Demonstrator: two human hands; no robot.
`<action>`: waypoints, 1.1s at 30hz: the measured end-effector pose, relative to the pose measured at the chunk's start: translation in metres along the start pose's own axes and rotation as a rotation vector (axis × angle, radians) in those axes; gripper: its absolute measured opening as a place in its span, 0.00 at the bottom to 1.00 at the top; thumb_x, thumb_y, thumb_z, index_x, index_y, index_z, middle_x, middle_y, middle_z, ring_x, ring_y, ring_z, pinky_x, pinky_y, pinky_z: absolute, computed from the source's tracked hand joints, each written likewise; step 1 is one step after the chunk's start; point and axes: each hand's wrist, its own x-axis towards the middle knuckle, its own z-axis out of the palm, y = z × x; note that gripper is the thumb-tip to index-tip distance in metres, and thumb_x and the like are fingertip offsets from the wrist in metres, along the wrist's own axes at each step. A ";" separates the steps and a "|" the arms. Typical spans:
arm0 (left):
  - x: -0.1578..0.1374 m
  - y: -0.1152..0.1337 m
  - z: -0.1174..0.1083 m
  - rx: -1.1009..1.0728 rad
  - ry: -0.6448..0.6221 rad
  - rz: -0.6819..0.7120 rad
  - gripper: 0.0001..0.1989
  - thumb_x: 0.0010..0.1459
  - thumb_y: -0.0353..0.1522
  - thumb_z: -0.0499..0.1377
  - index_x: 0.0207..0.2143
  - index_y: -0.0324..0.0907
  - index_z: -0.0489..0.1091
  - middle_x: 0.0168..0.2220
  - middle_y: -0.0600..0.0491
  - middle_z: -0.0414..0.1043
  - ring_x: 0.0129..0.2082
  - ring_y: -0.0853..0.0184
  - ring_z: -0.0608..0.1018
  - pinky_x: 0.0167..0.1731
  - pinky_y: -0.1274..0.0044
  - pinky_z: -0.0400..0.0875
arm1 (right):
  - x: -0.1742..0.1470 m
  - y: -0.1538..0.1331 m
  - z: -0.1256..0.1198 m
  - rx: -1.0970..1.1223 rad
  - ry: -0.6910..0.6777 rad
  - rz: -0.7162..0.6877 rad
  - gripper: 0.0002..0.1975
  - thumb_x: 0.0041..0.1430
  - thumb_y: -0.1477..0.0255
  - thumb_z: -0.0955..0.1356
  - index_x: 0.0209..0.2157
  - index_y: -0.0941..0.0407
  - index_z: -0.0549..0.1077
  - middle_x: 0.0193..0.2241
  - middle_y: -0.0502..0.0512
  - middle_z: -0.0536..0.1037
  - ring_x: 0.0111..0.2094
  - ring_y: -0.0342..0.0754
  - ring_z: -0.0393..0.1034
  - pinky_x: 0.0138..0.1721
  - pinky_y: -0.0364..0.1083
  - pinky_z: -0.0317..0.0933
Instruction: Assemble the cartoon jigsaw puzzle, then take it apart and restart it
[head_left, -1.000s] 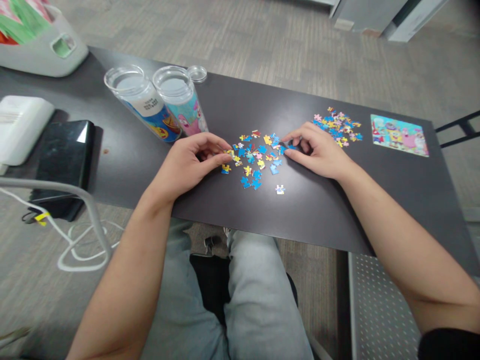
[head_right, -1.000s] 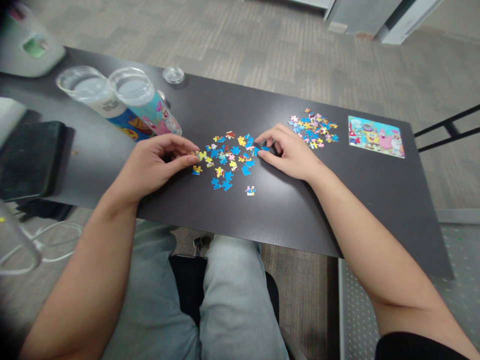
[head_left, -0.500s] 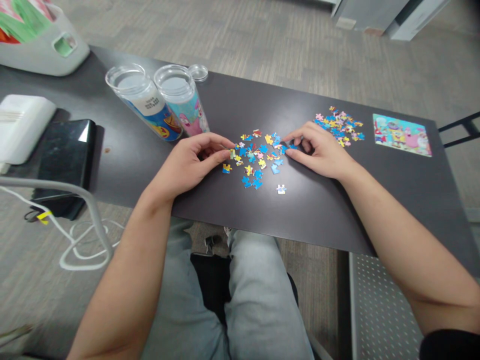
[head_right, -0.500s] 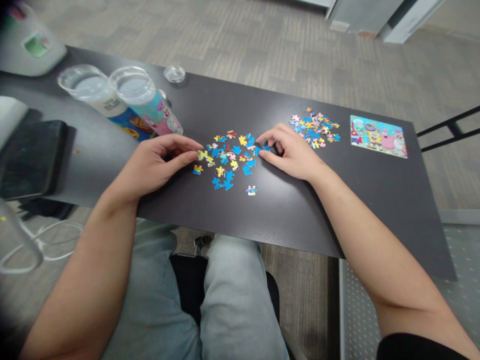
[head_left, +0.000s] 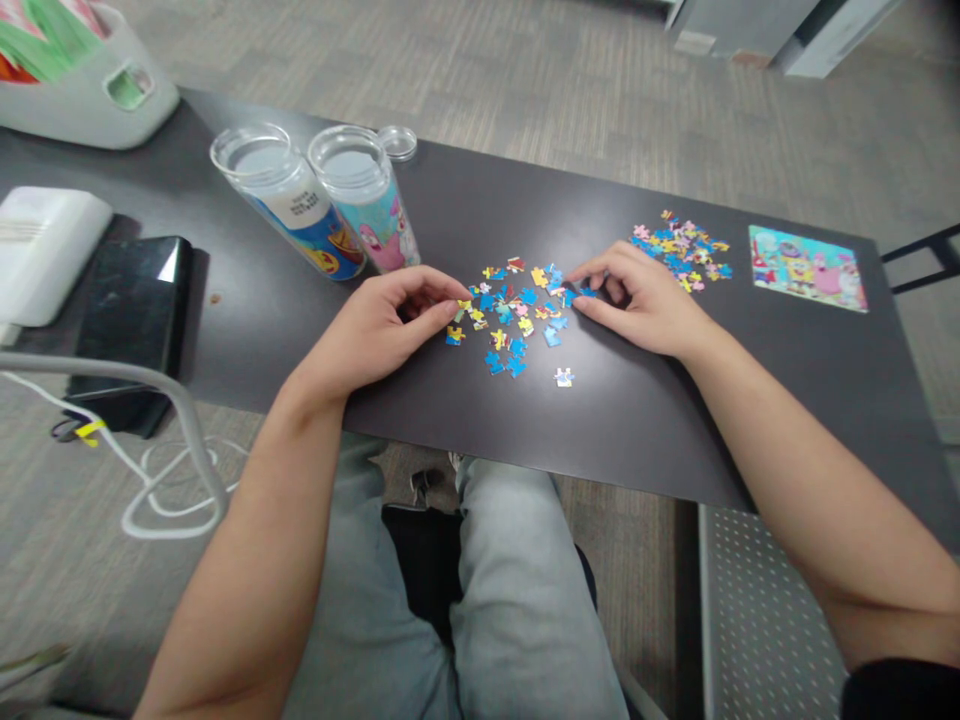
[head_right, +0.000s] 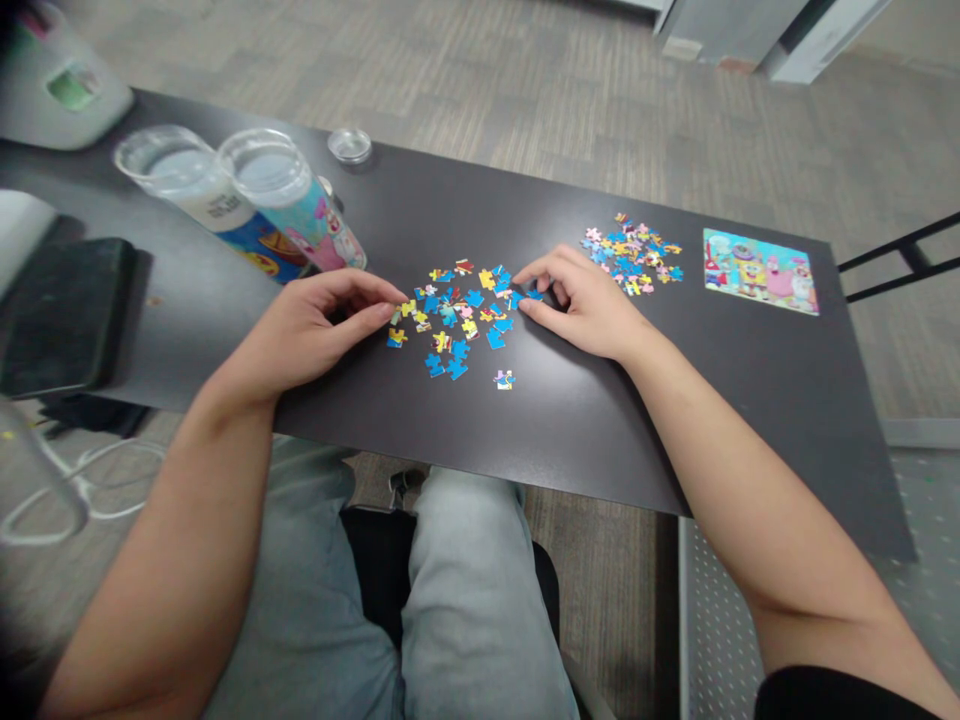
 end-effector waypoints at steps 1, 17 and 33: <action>0.000 0.000 0.000 -0.007 -0.006 0.005 0.15 0.78 0.49 0.76 0.54 0.50 0.93 0.48 0.51 0.93 0.43 0.56 0.86 0.44 0.66 0.80 | 0.000 0.000 0.000 0.000 0.002 -0.003 0.09 0.72 0.52 0.83 0.51 0.33 0.91 0.41 0.57 0.81 0.35 0.62 0.70 0.47 0.69 0.74; 0.002 0.000 -0.002 0.007 -0.010 0.006 0.16 0.81 0.50 0.71 0.55 0.52 0.93 0.53 0.52 0.93 0.51 0.51 0.89 0.58 0.60 0.85 | -0.001 0.002 -0.001 -0.016 -0.008 0.009 0.10 0.72 0.51 0.82 0.52 0.32 0.91 0.42 0.58 0.82 0.36 0.64 0.72 0.47 0.71 0.75; -0.001 0.009 -0.003 0.041 -0.039 -0.083 0.29 0.70 0.60 0.79 0.59 0.50 0.92 0.38 0.55 0.83 0.39 0.59 0.78 0.44 0.63 0.77 | 0.000 0.000 0.000 -0.011 0.000 0.001 0.10 0.72 0.49 0.83 0.50 0.32 0.91 0.41 0.58 0.81 0.35 0.63 0.71 0.44 0.69 0.74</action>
